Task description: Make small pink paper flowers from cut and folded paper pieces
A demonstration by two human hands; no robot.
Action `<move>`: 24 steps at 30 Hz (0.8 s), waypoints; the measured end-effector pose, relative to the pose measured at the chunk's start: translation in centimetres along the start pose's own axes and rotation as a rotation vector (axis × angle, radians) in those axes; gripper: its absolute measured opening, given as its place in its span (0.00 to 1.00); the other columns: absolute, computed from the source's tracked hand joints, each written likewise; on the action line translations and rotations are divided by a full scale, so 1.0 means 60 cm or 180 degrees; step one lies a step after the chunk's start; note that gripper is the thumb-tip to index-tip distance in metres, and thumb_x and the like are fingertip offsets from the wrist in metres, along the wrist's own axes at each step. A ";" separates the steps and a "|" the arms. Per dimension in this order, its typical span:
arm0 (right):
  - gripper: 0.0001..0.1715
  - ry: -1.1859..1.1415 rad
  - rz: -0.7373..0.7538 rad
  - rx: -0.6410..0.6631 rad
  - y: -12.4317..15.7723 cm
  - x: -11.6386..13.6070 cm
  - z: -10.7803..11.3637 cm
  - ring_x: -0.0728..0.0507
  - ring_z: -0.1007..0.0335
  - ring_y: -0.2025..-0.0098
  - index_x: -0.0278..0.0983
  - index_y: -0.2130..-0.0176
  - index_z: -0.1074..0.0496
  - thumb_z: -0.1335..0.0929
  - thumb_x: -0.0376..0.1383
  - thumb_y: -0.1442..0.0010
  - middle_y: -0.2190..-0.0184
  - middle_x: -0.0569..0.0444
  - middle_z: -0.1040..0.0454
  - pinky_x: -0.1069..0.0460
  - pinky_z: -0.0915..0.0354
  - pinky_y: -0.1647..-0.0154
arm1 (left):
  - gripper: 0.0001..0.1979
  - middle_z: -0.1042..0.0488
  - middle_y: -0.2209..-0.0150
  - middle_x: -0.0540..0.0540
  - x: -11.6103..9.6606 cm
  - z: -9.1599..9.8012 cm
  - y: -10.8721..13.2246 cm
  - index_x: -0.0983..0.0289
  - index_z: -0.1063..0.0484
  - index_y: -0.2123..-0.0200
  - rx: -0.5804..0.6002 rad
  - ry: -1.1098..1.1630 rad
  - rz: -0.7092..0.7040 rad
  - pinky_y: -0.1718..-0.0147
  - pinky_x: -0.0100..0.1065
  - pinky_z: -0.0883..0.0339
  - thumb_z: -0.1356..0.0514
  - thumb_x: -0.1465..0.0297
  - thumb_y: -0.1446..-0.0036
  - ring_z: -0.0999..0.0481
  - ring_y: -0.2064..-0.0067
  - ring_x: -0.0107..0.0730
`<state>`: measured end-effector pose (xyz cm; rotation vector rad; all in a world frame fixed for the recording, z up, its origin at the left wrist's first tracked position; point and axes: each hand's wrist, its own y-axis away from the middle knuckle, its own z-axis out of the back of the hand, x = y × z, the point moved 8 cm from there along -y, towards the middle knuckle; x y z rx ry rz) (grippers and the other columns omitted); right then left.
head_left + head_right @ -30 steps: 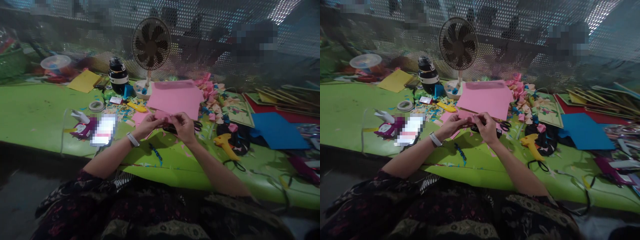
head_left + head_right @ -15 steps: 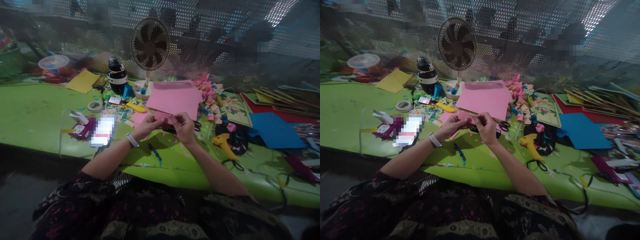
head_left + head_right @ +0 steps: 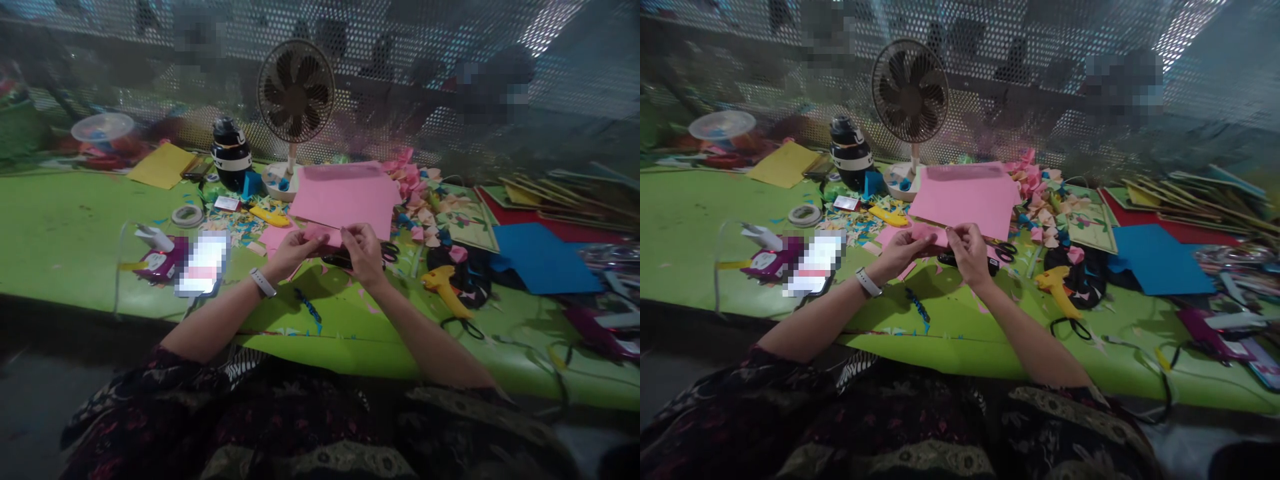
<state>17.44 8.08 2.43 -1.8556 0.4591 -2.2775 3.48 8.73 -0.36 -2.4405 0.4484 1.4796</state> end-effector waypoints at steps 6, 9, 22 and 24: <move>0.20 0.0267 0.0207 0.0110 0.002 0.007 -0.004 0.46 0.33 0.70 0.41 0.67 0.35 0.30 0.54 0.43 0.72 0.56 0.31 0.49 0.34 0.66 | 0.23 0.18 0.70 0.54 -0.005 0.006 -0.001 0.67 0.23 0.65 -0.0091 -0.0146 -0.0055 0.60 0.33 0.24 0.25 0.56 0.59 0.17 0.67 0.32; 0.21 0.0199 0.0154 0.0144 -0.004 0.003 -0.003 0.46 0.35 0.70 0.41 0.69 0.35 0.30 0.54 0.44 0.73 0.57 0.32 0.50 0.35 0.67 | 0.24 0.18 0.70 0.54 -0.010 0.018 -0.002 0.67 0.23 0.65 -0.0236 -0.0252 0.0007 0.66 0.30 0.25 0.24 0.57 0.61 0.18 0.69 0.31; 0.27 -0.0099 -0.0367 0.0521 0.002 0.005 -0.015 0.48 0.40 0.76 0.41 0.74 0.37 0.29 0.59 0.47 0.79 0.61 0.38 0.52 0.38 0.74 | 0.22 0.19 0.70 0.53 -0.015 0.026 -0.001 0.68 0.24 0.68 -0.0338 -0.0408 -0.0063 0.65 0.30 0.24 0.26 0.56 0.57 0.18 0.68 0.29; 0.28 -0.0183 -0.0348 0.0501 0.002 0.011 -0.014 0.49 0.41 0.76 0.40 0.74 0.37 0.29 0.59 0.47 0.80 0.61 0.38 0.52 0.38 0.74 | 0.22 0.20 0.71 0.53 -0.016 0.026 -0.001 0.68 0.24 0.68 -0.0357 -0.0413 -0.0073 0.64 0.31 0.24 0.26 0.56 0.57 0.18 0.69 0.29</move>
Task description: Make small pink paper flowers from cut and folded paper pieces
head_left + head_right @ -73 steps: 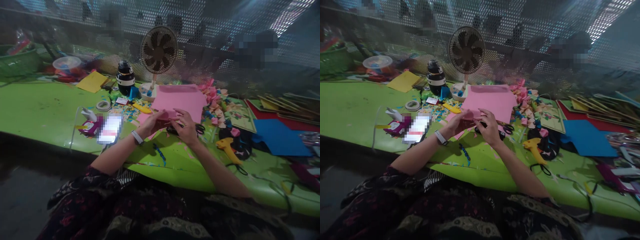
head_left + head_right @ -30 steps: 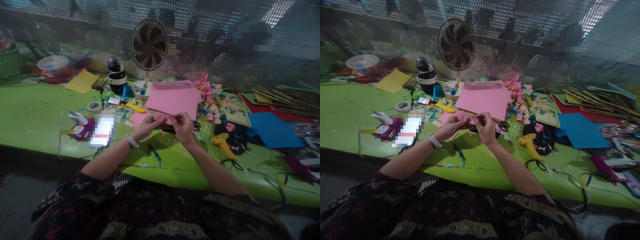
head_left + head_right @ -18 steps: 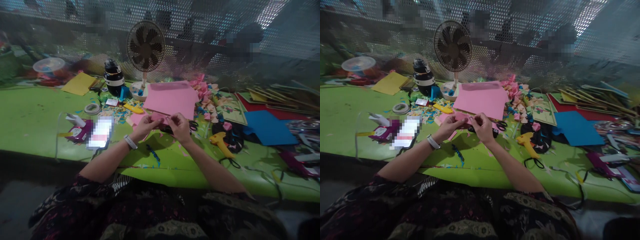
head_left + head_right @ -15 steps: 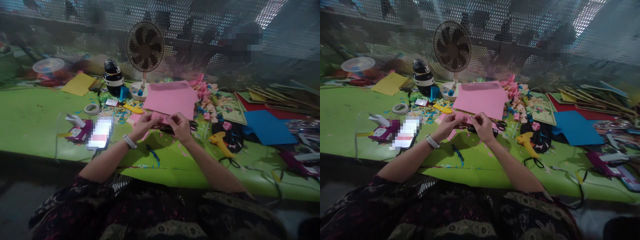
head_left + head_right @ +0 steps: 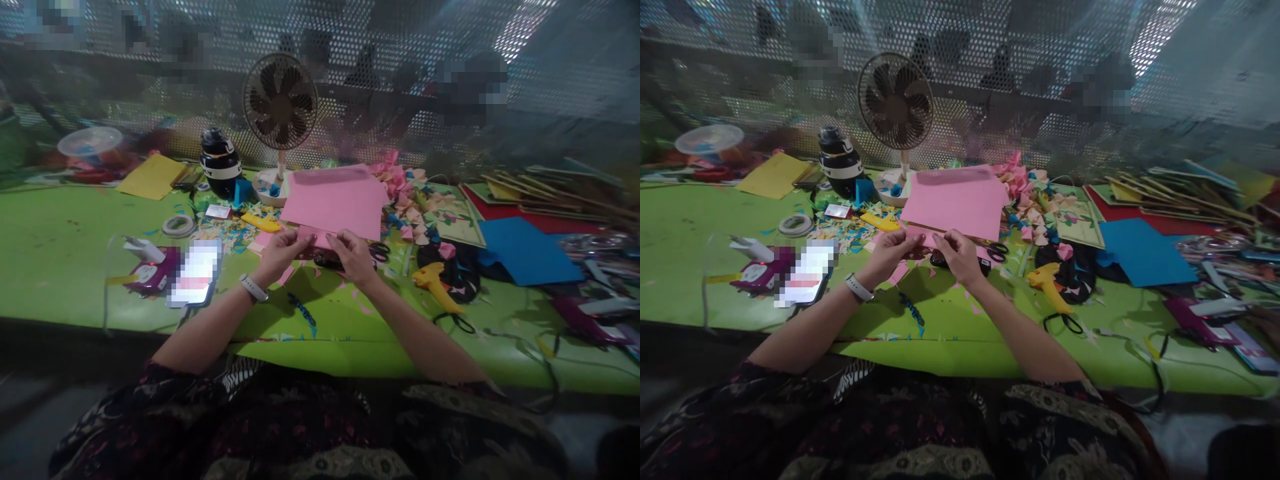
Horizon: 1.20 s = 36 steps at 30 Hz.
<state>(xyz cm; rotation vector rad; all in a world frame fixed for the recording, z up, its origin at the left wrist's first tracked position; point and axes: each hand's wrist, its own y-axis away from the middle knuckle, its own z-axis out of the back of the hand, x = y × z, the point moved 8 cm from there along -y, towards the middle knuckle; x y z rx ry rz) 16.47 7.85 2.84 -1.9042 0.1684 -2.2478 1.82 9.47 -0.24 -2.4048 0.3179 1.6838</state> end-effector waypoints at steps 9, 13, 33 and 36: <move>0.24 0.0086 0.0238 -0.0083 -0.001 -0.001 0.005 0.50 0.43 0.78 0.39 0.75 0.37 0.29 0.53 0.43 0.80 0.62 0.40 0.53 0.43 0.76 | 0.24 0.19 0.71 0.54 -0.003 -0.006 0.003 0.68 0.25 0.69 -0.0043 0.0035 0.0033 0.62 0.34 0.23 0.25 0.54 0.60 0.17 0.68 0.32; 0.24 0.0208 0.0362 -0.0123 0.001 0.008 0.007 0.51 0.46 0.78 0.39 0.76 0.39 0.29 0.52 0.42 0.81 0.62 0.42 0.53 0.45 0.76 | 0.25 0.20 0.73 0.52 -0.007 -0.010 0.005 0.68 0.24 0.68 -0.0012 0.0001 0.0008 0.63 0.34 0.24 0.25 0.54 0.59 0.18 0.69 0.33; 0.30 0.0411 0.0466 -0.0021 0.001 0.017 0.005 0.50 0.44 0.79 0.41 0.75 0.40 0.32 0.60 0.43 0.82 0.62 0.42 0.53 0.42 0.76 | 0.21 0.18 0.68 0.58 -0.006 -0.003 0.003 0.69 0.22 0.67 0.0428 -0.0515 0.0327 0.68 0.31 0.25 0.26 0.56 0.55 0.19 0.69 0.31; 0.30 0.0235 0.0303 0.0044 0.002 0.014 0.001 0.50 0.42 0.79 0.41 0.75 0.40 0.31 0.61 0.44 0.82 0.61 0.40 0.53 0.42 0.77 | 0.21 0.18 0.69 0.58 -0.008 0.000 0.000 0.69 0.23 0.68 0.0370 -0.0551 0.0220 0.67 0.32 0.24 0.26 0.56 0.55 0.19 0.71 0.30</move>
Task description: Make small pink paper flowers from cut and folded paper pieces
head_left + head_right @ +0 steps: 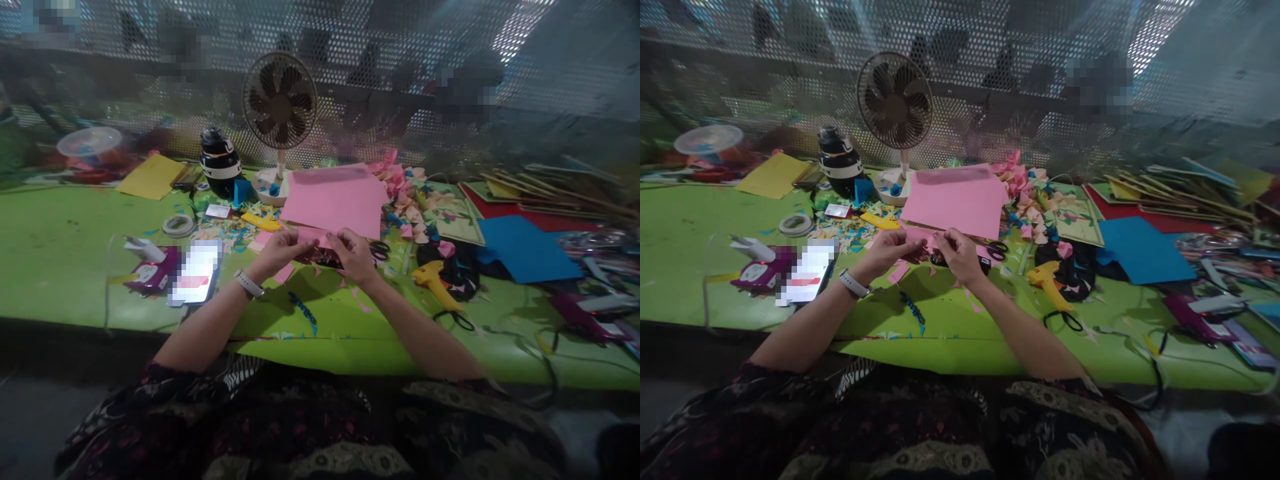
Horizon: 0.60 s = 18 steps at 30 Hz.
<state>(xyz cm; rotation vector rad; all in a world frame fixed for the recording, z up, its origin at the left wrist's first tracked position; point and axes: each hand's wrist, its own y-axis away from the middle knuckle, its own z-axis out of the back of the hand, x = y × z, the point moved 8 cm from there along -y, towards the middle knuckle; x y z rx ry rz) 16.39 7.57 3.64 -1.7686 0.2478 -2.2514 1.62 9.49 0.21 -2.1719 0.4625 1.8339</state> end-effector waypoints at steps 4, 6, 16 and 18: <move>0.29 -0.0138 -0.0146 0.0264 0.000 -0.012 -0.015 0.49 0.36 0.76 0.39 0.73 0.34 0.28 0.61 0.48 0.77 0.58 0.32 0.53 0.38 0.75 | 0.20 0.18 0.70 0.56 0.002 -0.002 0.000 0.68 0.23 0.67 -0.0039 -0.0065 -0.0039 0.67 0.32 0.24 0.27 0.57 0.53 0.20 0.73 0.28; 0.29 -0.0112 -0.0120 0.0334 -0.002 -0.016 -0.019 0.48 0.35 0.75 0.38 0.70 0.30 0.28 0.61 0.49 0.75 0.56 0.29 0.52 0.37 0.75 | 0.18 0.18 0.70 0.55 0.003 -0.003 0.000 0.68 0.24 0.68 -0.0025 -0.0085 -0.0007 0.67 0.31 0.24 0.28 0.58 0.51 0.21 0.73 0.27; 0.29 -0.0292 -0.0394 0.0545 -0.006 -0.010 -0.017 0.50 0.35 0.79 0.38 0.74 0.32 0.26 0.60 0.51 0.79 0.58 0.28 0.53 0.34 0.75 | 0.21 0.18 0.70 0.58 0.002 0.008 -0.002 0.68 0.22 0.67 -0.0004 0.0149 0.0125 0.67 0.32 0.23 0.26 0.57 0.55 0.19 0.72 0.30; 0.28 -0.0251 -0.0395 0.0590 -0.005 -0.008 -0.019 0.50 0.36 0.79 0.38 0.73 0.32 0.26 0.59 0.51 0.80 0.58 0.29 0.53 0.35 0.75 | 0.20 0.18 0.70 0.58 0.005 0.010 -0.002 0.68 0.21 0.66 0.0075 0.0107 0.0225 0.67 0.32 0.23 0.25 0.59 0.56 0.19 0.71 0.32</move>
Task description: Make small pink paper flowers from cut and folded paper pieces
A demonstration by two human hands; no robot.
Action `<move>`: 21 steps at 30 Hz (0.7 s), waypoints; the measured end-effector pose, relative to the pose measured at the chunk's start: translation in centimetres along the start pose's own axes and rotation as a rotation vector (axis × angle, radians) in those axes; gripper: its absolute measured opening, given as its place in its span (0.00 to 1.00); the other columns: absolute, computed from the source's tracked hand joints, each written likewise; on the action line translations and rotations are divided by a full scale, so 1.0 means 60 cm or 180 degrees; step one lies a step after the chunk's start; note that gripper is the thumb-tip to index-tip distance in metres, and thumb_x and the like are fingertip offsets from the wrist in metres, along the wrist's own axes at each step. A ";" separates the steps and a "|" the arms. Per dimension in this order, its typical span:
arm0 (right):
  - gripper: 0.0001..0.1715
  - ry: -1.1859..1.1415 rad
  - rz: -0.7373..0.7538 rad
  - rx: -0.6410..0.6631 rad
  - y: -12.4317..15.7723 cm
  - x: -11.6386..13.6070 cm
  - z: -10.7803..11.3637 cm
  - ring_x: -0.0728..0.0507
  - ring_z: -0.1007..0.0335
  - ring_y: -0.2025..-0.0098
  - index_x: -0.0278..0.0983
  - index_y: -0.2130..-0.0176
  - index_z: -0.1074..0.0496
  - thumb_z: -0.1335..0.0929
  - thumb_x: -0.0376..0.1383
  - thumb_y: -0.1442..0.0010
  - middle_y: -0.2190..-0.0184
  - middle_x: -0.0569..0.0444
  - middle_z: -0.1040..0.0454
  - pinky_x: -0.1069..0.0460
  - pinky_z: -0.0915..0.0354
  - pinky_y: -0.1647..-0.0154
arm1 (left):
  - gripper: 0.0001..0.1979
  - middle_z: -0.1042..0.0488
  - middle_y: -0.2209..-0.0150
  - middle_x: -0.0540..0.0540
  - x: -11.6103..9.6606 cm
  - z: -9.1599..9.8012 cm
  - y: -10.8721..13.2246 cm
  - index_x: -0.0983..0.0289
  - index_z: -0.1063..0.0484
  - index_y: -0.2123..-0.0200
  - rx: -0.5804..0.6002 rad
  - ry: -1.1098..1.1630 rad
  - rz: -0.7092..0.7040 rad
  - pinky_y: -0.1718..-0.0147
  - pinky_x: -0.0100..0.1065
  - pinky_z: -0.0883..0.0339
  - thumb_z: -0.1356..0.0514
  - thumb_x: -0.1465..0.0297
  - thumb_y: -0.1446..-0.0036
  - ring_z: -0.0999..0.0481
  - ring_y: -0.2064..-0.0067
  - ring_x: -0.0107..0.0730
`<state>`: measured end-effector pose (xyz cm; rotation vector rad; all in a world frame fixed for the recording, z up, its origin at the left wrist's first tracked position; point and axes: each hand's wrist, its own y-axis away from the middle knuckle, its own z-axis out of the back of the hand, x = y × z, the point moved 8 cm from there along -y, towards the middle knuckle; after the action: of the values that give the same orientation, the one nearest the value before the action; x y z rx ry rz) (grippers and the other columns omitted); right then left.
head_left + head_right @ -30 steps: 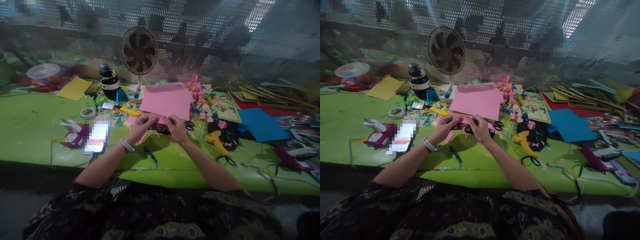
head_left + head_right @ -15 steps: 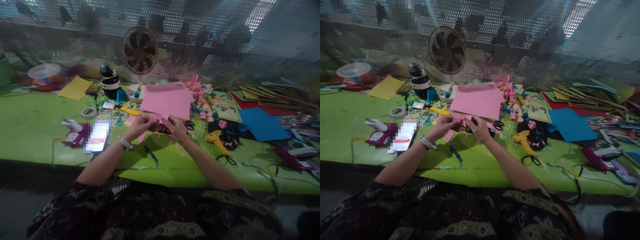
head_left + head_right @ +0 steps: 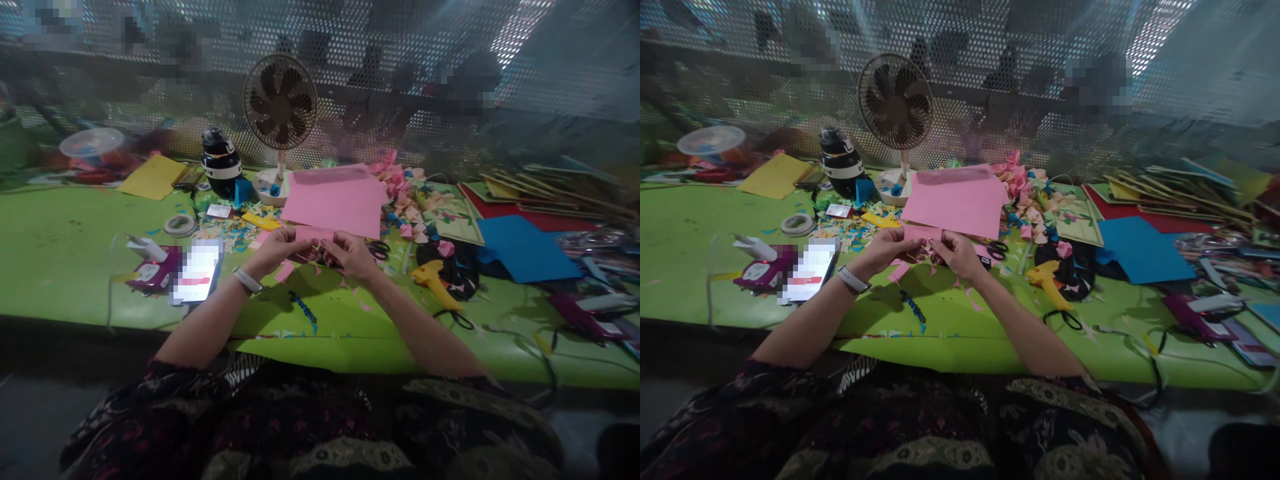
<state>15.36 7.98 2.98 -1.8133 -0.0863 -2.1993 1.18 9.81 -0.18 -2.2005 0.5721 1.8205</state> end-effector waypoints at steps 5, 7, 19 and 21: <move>0.26 0.0129 0.0055 0.0199 -0.001 -0.004 -0.009 0.51 0.36 0.79 0.37 0.70 0.30 0.27 0.57 0.48 0.79 0.59 0.29 0.54 0.36 0.77 | 0.17 0.17 0.70 0.61 0.007 0.002 -0.001 0.68 0.19 0.67 0.0150 -0.0206 0.0173 0.69 0.31 0.24 0.25 0.62 0.56 0.18 0.71 0.32; 0.26 0.0146 0.0043 0.0183 -0.002 -0.007 -0.007 0.51 0.35 0.80 0.37 0.70 0.30 0.27 0.57 0.49 0.79 0.59 0.29 0.54 0.37 0.77 | 0.17 0.17 0.70 0.61 0.007 0.004 -0.002 0.68 0.19 0.67 0.0171 -0.0258 0.0188 0.70 0.30 0.24 0.25 0.61 0.56 0.18 0.72 0.32; 0.30 -0.0155 -0.0027 -0.0367 -0.008 0.009 0.045 0.53 0.39 0.83 0.38 0.77 0.33 0.24 0.59 0.55 0.81 0.58 0.28 0.56 0.40 0.83 | 0.13 0.18 0.72 0.60 -0.033 0.047 -0.001 0.66 0.20 0.70 -0.0116 -0.0107 -0.0096 0.73 0.27 0.26 0.27 0.63 0.56 0.19 0.74 0.30; 0.29 -0.0266 -0.0022 -0.0471 -0.008 0.009 0.049 0.54 0.40 0.84 0.38 0.77 0.33 0.23 0.58 0.55 0.82 0.59 0.29 0.57 0.41 0.83 | 0.15 0.17 0.70 0.60 -0.034 0.052 -0.002 0.67 0.20 0.67 -0.0238 0.0049 -0.0136 0.74 0.27 0.26 0.28 0.62 0.55 0.19 0.73 0.31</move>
<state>17.95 9.00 4.17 -1.9861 0.0547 -2.1863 -1.86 11.49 1.18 -2.2583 0.4635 1.8335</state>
